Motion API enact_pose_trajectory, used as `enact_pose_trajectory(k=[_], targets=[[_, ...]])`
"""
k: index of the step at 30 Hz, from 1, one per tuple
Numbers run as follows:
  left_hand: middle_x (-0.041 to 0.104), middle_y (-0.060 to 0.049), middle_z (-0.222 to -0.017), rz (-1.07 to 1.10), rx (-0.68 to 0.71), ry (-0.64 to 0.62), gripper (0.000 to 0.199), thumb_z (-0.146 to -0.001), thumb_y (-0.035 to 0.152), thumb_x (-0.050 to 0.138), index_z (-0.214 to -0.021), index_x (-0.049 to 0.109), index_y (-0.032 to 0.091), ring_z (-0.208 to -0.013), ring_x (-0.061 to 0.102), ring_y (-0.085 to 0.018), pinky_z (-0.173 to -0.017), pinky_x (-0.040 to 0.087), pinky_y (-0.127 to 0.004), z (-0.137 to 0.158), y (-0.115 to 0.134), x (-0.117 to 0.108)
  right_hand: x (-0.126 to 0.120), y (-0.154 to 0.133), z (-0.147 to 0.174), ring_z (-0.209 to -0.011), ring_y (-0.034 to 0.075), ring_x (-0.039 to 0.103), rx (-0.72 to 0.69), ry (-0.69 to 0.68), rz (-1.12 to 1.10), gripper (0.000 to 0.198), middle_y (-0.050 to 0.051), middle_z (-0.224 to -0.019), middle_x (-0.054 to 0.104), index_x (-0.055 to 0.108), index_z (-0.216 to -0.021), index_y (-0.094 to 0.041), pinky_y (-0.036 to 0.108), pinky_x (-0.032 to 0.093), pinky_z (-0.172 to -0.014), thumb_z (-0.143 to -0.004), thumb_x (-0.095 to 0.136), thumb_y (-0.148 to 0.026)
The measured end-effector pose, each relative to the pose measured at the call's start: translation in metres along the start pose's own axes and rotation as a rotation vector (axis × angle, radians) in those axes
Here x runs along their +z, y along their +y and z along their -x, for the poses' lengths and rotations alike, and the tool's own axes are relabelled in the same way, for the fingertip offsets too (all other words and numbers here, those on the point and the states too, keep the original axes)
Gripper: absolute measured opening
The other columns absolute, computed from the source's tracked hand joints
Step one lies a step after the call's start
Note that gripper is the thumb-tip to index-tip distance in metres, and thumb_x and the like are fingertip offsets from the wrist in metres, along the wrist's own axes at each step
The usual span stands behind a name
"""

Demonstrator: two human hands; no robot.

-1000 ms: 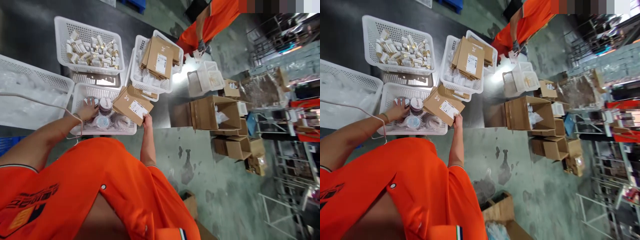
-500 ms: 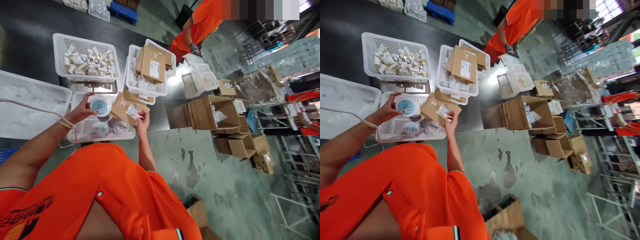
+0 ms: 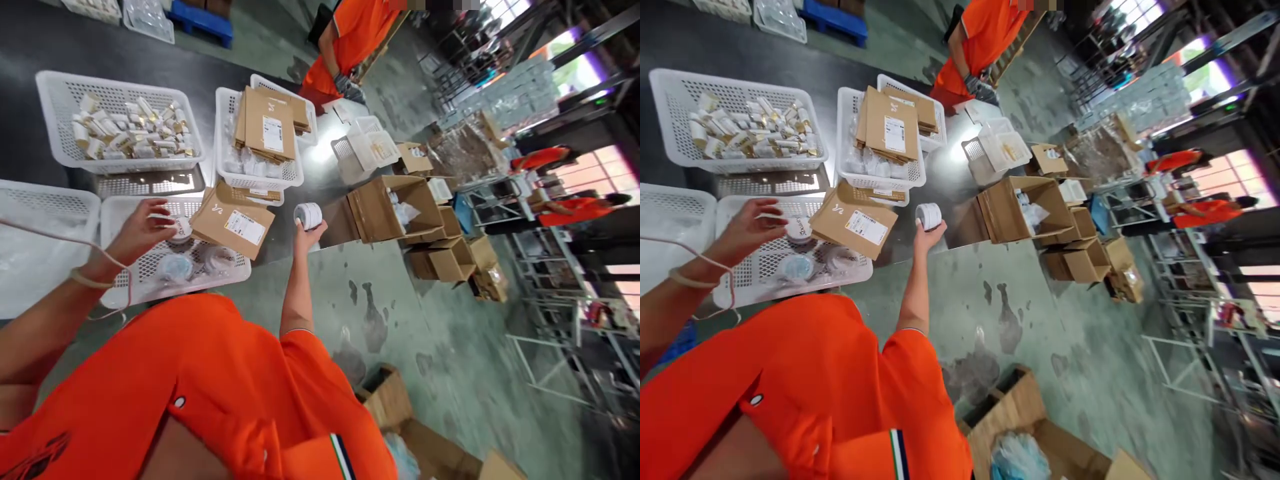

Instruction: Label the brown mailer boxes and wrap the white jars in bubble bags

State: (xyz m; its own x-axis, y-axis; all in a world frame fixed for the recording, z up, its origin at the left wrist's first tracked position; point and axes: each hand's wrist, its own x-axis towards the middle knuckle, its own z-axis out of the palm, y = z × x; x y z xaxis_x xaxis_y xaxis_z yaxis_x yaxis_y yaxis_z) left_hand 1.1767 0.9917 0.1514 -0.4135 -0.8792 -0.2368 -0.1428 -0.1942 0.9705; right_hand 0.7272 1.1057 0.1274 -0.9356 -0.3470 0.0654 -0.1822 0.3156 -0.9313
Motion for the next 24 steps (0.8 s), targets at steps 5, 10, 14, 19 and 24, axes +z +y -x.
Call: enact_pose_trajectory(k=[5,10,14,19,24], targets=[[0.075,-0.003,-0.112,-0.09,-0.074,0.21,0.069,-0.066,0.054,0.095,-0.123,0.062,0.035,-0.124,0.083,-0.041,-0.117,0.064,-0.07,0.024,-0.008,-0.024,-0.019,0.03,-0.043,-0.171,0.036,0.043,-0.076,-0.073,0.477,0.061,0.023,-0.173,0.055,0.067,-0.149,-0.018,0.059,0.041,-0.143,-0.089,0.069,-0.008],[0.08,0.001,-0.103,-0.197,-0.156,0.337,0.062,-0.063,0.058,0.092,-0.115,0.064,0.04,-0.131,0.082,-0.048,-0.109,0.068,-0.076,0.041,-0.016,-0.04,-0.003,0.064,-0.042,-0.165,0.032,0.043,-0.063,-0.137,0.532,0.037,0.024,-0.165,0.062,0.073,-0.131,-0.02,0.048,0.054,-0.129,-0.099,0.062,-0.007],[0.084,0.0,-0.107,-0.23,-0.18,0.383,0.064,-0.062,0.059,0.09,-0.115,0.062,0.038,-0.137,0.08,-0.051,-0.104,0.072,-0.075,0.05,-0.025,-0.054,0.013,0.09,-0.024,-0.163,0.029,0.046,0.049,-0.183,0.484,0.017,0.023,-0.157,0.066,0.071,-0.12,-0.02,0.042,0.054,-0.125,-0.104,0.068,-0.017],[0.087,-0.002,-0.111,-0.209,-0.152,0.348,0.055,-0.071,0.063,0.089,-0.114,0.064,0.04,-0.144,0.073,-0.056,-0.102,0.072,-0.08,0.06,-0.03,-0.057,0.015,0.102,-0.011,-0.171,0.034,0.035,0.083,-0.275,0.533,0.041,0.03,-0.175,0.053,0.07,-0.136,-0.015,0.054,0.041,-0.137,-0.096,0.071,-0.009],[0.085,-0.004,-0.112,-0.173,-0.247,0.381,0.061,-0.062,0.059,0.092,-0.111,0.064,0.035,-0.138,0.079,-0.053,-0.107,0.066,-0.078,0.057,-0.026,-0.05,0.006,0.099,-0.01,-0.17,0.038,0.038,0.006,-0.375,0.743,0.061,0.032,-0.174,0.053,0.066,-0.149,-0.012,0.062,0.042,-0.136,-0.089,0.078,-0.011]])
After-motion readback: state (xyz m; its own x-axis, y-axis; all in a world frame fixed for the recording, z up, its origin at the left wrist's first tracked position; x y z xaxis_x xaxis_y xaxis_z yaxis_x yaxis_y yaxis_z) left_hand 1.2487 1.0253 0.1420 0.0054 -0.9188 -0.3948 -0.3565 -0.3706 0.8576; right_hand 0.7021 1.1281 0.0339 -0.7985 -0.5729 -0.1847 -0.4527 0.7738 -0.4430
